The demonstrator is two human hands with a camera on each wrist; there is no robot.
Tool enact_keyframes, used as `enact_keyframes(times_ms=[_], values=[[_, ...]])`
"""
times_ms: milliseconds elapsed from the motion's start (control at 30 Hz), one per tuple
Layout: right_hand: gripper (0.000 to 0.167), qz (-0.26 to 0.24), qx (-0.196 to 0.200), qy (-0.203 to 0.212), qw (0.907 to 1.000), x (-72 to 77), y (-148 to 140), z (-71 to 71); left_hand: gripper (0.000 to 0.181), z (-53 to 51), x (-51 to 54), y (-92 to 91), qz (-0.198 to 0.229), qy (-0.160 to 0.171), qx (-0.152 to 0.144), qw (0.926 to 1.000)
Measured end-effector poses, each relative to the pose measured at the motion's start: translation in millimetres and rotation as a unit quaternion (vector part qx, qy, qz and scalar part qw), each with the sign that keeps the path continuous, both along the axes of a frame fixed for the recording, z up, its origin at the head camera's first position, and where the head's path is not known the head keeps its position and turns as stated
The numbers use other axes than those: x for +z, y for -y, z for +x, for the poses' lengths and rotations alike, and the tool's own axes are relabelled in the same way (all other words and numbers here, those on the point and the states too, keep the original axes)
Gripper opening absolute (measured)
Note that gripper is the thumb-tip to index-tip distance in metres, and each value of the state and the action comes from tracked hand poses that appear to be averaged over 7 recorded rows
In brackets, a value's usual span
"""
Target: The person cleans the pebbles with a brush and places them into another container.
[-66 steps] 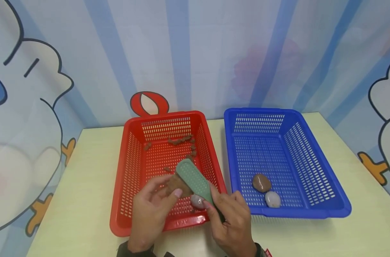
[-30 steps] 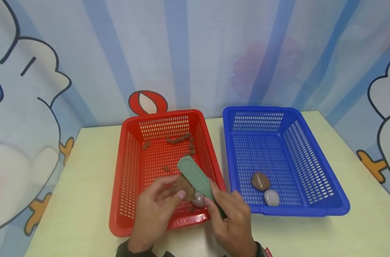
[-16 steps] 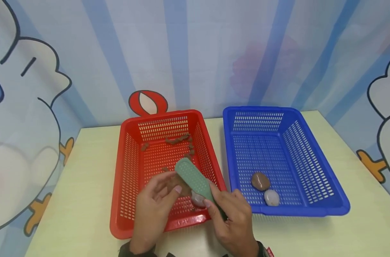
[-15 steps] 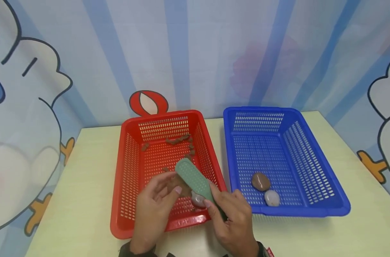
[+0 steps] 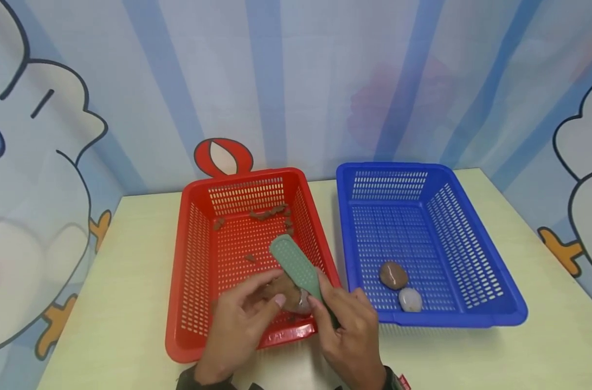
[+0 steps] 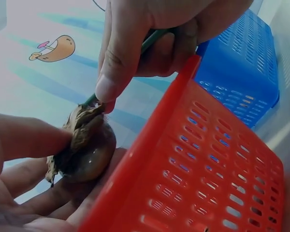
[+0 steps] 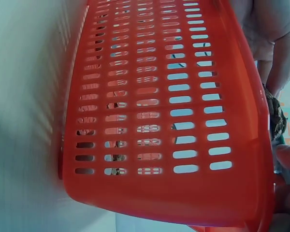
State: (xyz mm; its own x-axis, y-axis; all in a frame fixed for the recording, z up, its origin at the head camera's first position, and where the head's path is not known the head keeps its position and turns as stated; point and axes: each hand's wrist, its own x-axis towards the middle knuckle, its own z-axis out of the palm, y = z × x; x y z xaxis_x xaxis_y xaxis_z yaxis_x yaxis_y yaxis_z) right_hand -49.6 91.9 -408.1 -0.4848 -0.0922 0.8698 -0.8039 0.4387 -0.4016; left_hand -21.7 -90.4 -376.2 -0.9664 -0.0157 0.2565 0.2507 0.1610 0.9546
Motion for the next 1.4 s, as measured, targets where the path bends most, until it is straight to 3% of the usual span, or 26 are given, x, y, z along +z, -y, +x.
enact_keyframes(times_ms=[133,200,367,467,733,1033,1200,1300,1400], values=[[0.036,0.002,-0.017,0.005,0.9998,-0.1,2,-0.1,0.036,-0.6,-0.2,-0.7,0.005,0.013,0.002,0.9999],[0.036,-0.005,-0.019,0.011,0.9997,0.1,2,-0.1,0.038,-1.2,0.0,-0.8,0.006,0.021,0.025,0.9995],[0.038,-0.034,0.018,0.007,0.9992,1.8,-2,-0.3,0.042,-4.2,0.3,-0.7,0.041,0.044,0.067,0.9959],[0.036,-0.023,0.038,-0.008,0.999,2.5,-4,-1.5,0.04,-4.3,0.0,-0.8,0.05,0.049,0.069,0.9952],[0.035,0.0,0.029,-0.013,0.9995,1.0,-3,-3.3,0.029,-1.7,-0.4,1.9,0.047,0.017,0.021,0.9985],[0.036,0.008,0.0,-0.009,0.9999,-0.5,0,-2.2,0.033,-0.3,1.9,3.1,0.036,0.041,-0.04,0.9977],[0.038,-0.019,-0.006,0.018,0.9996,0.7,-1,-1.2,0.04,-1.8,1.4,2.6,0.01,0.05,-0.001,0.9987],[0.039,-0.043,0.026,0.017,0.9986,2.5,-5,-2.1,0.039,-3.7,0.4,2.6,0.009,0.053,0.031,0.9981],[0.036,-0.03,0.057,0.003,0.9979,3.7,-9,-3.6,0.037,-4.9,-0.5,2.4,0.032,0.05,0.041,0.9974]])
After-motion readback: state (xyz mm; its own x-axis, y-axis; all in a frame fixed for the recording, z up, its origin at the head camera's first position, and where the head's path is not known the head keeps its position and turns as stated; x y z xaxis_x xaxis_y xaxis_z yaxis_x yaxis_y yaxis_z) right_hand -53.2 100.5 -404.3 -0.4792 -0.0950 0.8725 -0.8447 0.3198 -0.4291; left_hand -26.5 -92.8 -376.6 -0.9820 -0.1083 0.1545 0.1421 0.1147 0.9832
